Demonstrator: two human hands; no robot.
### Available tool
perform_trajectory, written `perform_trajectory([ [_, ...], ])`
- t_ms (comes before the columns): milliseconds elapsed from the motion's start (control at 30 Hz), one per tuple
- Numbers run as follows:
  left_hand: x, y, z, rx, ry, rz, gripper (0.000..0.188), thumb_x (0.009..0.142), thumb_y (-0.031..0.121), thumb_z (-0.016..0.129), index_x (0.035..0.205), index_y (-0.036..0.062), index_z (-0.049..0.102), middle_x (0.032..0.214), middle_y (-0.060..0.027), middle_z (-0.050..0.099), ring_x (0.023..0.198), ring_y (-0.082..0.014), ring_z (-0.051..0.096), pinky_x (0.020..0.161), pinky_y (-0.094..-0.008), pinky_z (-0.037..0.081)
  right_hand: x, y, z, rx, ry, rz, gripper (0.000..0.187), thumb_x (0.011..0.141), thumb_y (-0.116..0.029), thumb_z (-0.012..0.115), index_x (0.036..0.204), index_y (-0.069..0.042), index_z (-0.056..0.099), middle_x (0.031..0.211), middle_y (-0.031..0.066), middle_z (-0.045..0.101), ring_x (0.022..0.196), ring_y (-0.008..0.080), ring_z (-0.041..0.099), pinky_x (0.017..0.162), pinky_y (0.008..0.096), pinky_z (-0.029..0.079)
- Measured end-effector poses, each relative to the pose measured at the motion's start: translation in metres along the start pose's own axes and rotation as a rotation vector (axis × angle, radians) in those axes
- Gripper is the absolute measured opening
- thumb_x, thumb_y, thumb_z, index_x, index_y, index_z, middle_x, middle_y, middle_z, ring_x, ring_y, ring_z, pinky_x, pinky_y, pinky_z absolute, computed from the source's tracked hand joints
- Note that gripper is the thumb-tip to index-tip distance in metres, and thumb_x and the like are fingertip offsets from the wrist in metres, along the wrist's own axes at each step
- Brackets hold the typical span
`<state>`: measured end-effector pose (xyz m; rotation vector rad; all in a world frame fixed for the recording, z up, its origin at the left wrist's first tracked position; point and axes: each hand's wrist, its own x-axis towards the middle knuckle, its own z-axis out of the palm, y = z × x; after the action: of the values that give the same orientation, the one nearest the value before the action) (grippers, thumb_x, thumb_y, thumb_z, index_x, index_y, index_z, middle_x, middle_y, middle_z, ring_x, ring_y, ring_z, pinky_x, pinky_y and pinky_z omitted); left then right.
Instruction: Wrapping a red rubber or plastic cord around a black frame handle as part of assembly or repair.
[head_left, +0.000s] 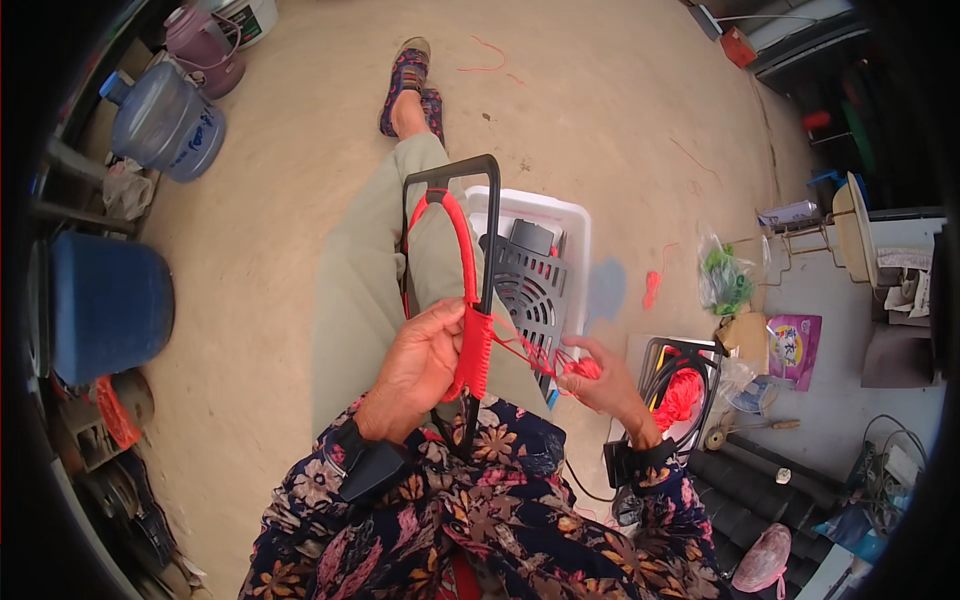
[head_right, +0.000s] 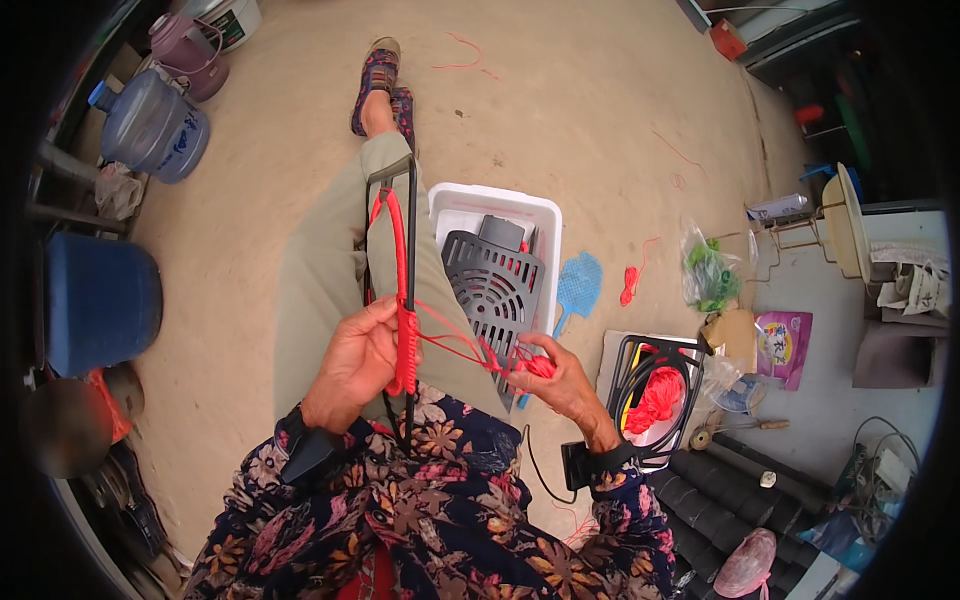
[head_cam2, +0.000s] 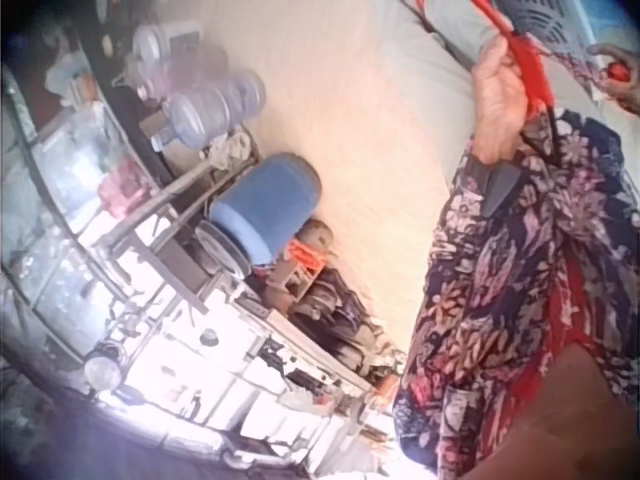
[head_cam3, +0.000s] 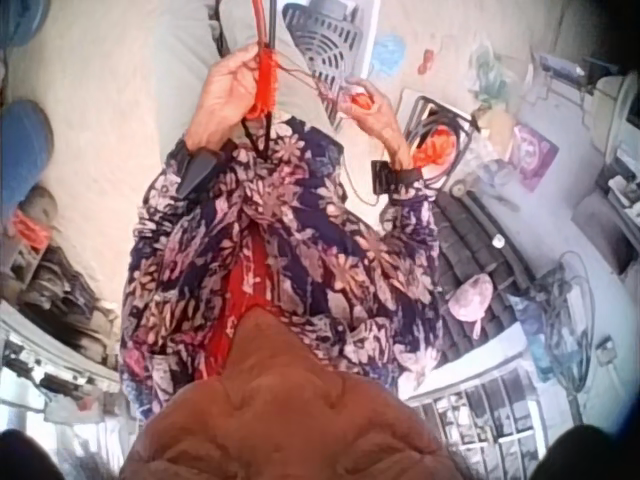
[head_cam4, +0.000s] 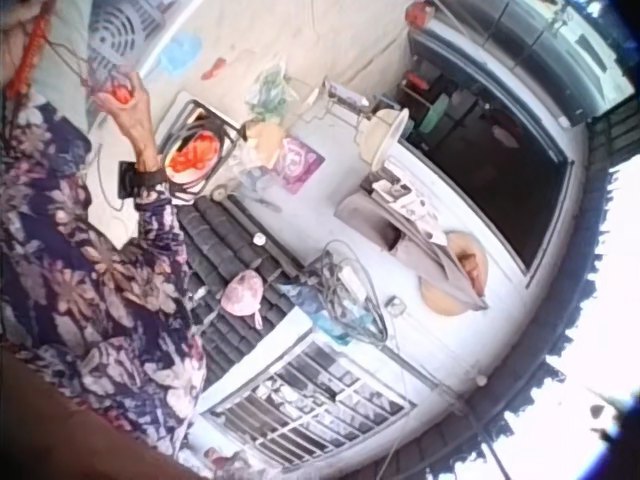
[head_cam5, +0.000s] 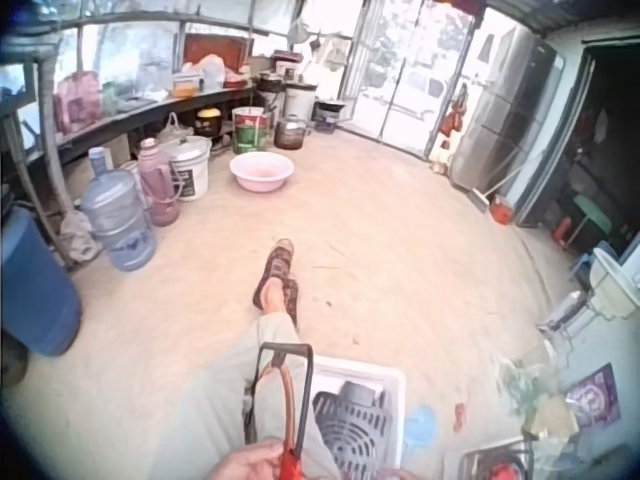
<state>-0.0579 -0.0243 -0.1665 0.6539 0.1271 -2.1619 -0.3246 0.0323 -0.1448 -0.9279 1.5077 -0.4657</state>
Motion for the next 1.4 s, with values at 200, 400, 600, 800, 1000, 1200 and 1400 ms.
perform_trajectory([
  [200,0.004,-0.004,0.0,0.077,0.092,0.029,0.015,0.09,0.02,0.058,0.094,0.005,0.058,0.078,-0.0068,0.063,0.065,-0.0205,0.06,0.06,-0.0377,0.051,-0.034,0.03,-0.018,-0.142,0.077,0.26,0.049,0.077,-0.016,0.074,0.121,-0.007,0.055,0.081,0.0052,0.063,0.07,0.0088,0.058,0.064,0.0237,0.047],
  [400,0.004,-0.002,-0.001,0.038,0.096,0.047,0.015,0.089,0.019,0.058,0.092,0.0043,0.058,0.078,-0.0075,0.063,0.065,-0.0212,0.06,0.061,-0.0374,0.051,-0.03,0.114,-0.047,-0.332,0.276,0.098,0.033,0.079,-0.022,0.072,0.107,-0.006,0.064,0.073,0.0123,0.066,0.062,0.017,0.061,0.06,0.0297,0.049],
  [600,-0.001,-0.001,0.011,0.017,0.062,0.029,0.013,0.09,0.018,0.058,0.091,0.0053,0.059,0.081,-0.0076,0.063,0.068,-0.0189,0.058,0.061,-0.0348,0.046,-0.025,0.208,-0.067,-0.97,0.08,0.367,0.03,0.072,-0.025,0.072,0.087,0.0,0.066,0.071,0.0149,0.064,0.07,0.0268,0.065,0.062,0.0364,0.049],
  [800,-0.001,-0.001,0.004,0.054,0.053,0.045,0.015,0.09,0.018,0.057,0.096,0.0049,0.058,0.088,-0.0089,0.064,0.073,-0.0195,0.059,0.063,-0.0356,0.048,0.002,0.116,-0.029,-0.706,0.203,-0.053,0.035,0.072,-0.019,0.07,0.101,-0.002,0.061,0.083,0.0134,0.066,0.072,0.0237,0.064,0.066,0.0343,0.049],
  [1000,0.003,-0.005,0.005,0.069,-0.012,0.036,0.016,0.091,0.014,0.055,0.102,0.0034,0.057,0.092,-0.0077,0.064,0.082,-0.018,0.061,0.073,-0.0356,0.051,-0.002,-0.047,0.038,0.087,0.056,-0.166,0.027,0.081,-0.019,0.066,0.107,-0.009,0.064,0.071,-0.0025,0.055,0.053,0.0048,0.046,0.045,0.0196,0.035],
  [1200,0.005,-0.01,0.003,0.023,-0.07,0.026,0.015,0.091,0.013,0.054,0.102,0.0027,0.056,0.096,-0.0066,0.063,0.092,-0.0152,0.059,0.087,-0.03,0.047,0.002,-0.08,0.065,0.263,-0.168,-0.112,0.042,0.083,-0.023,0.07,0.118,-0.005,0.056,0.068,-0.0027,0.052,0.051,0.0041,0.042,0.043,0.0206,0.031],
  [1400,0.005,-0.017,0.006,-0.007,-0.04,0.011,0.016,0.089,0.012,0.053,0.101,0.0021,0.056,0.097,-0.0067,0.063,0.092,-0.0156,0.059,0.087,-0.0322,0.046,-0.002,-0.082,0.063,0.34,-0.031,-0.078,0.024,0.084,-0.017,0.067,0.099,-0.001,0.057,0.069,0.0006,0.055,0.048,0.0055,0.042,0.042,0.0214,0.031],
])
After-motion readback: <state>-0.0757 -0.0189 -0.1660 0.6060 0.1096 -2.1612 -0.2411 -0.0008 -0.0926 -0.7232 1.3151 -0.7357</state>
